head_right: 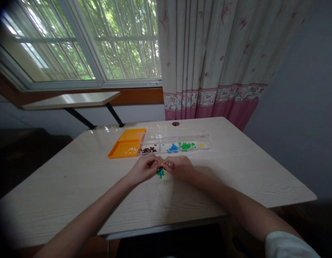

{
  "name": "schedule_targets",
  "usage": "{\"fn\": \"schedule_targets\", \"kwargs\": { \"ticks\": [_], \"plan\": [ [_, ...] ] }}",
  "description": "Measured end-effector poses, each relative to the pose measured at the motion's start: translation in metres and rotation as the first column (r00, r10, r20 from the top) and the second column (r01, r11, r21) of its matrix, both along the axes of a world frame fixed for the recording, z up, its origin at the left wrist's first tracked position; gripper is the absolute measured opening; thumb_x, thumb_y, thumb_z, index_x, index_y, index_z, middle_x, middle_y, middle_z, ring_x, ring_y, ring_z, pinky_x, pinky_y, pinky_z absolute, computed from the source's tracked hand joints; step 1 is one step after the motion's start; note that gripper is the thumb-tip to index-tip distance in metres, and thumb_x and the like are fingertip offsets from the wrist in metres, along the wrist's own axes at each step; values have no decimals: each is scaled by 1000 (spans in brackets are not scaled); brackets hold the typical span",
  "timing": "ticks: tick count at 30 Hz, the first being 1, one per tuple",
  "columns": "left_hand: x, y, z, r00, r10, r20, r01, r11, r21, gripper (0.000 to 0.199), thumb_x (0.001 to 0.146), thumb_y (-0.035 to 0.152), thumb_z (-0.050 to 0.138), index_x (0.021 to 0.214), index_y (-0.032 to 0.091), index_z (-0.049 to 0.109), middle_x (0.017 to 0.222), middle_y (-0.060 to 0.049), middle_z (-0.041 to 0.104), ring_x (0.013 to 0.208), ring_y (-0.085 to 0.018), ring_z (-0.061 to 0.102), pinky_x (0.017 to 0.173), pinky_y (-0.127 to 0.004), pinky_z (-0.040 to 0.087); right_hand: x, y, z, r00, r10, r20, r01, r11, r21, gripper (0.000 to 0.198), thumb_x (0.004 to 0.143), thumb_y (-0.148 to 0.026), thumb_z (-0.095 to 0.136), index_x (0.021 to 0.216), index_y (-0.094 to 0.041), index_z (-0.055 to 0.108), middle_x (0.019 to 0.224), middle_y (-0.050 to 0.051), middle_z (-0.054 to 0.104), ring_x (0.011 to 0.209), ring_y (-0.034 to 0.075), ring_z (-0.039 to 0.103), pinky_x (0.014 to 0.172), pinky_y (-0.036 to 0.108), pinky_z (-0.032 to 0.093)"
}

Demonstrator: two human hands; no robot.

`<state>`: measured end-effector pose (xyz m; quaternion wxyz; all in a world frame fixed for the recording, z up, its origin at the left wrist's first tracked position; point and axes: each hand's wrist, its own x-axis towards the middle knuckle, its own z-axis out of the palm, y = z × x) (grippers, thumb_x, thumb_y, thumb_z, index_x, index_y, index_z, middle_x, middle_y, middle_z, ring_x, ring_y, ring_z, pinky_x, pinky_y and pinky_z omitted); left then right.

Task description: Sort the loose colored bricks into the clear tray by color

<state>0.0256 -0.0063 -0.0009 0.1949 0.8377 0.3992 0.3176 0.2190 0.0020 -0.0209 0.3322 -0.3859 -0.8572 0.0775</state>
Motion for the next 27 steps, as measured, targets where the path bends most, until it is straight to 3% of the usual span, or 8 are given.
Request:
{"fn": "schedule_targets", "kwargs": {
  "ticks": [9,14,21,27],
  "plan": [
    [0,-1,2,1000,1,-10,-1,1000,-4,11,78,19,53,80,16,63,71,-1,58,66,-10,51,59,-20,39,1,-1,1,1000,11,7,-11,1000,29,17,79,-32,53,80,-22,66,52,-5,57,46,7,48,50,17,33],
    [-3,-1,4,1000,2,-15,-2,1000,-6,17,81,22,49,91,17,62,79,-3,60,72,-12,53,65,-23,42,5,3,2,1000,-18,2,17,996,83,17,79,-32,53,78,-22,66,52,-4,57,45,7,48,51,18,33],
    [-18,4,3,967,-42,-251,41,999,-10,16,80,18,47,86,18,62,83,-3,60,77,-14,55,70,-24,43,19,13,11,981,-131,-142,162,959,233,20,80,-32,51,76,-20,67,44,-4,50,43,8,46,51,18,36],
    [-17,1,3,944,-119,-307,125,992,0,25,84,16,42,99,21,61,94,-4,58,87,-14,55,76,-24,44,27,16,16,968,-126,-218,185,943,277,20,80,-32,52,78,-19,67,45,-4,47,41,7,42,48,18,35]
  ]
}}
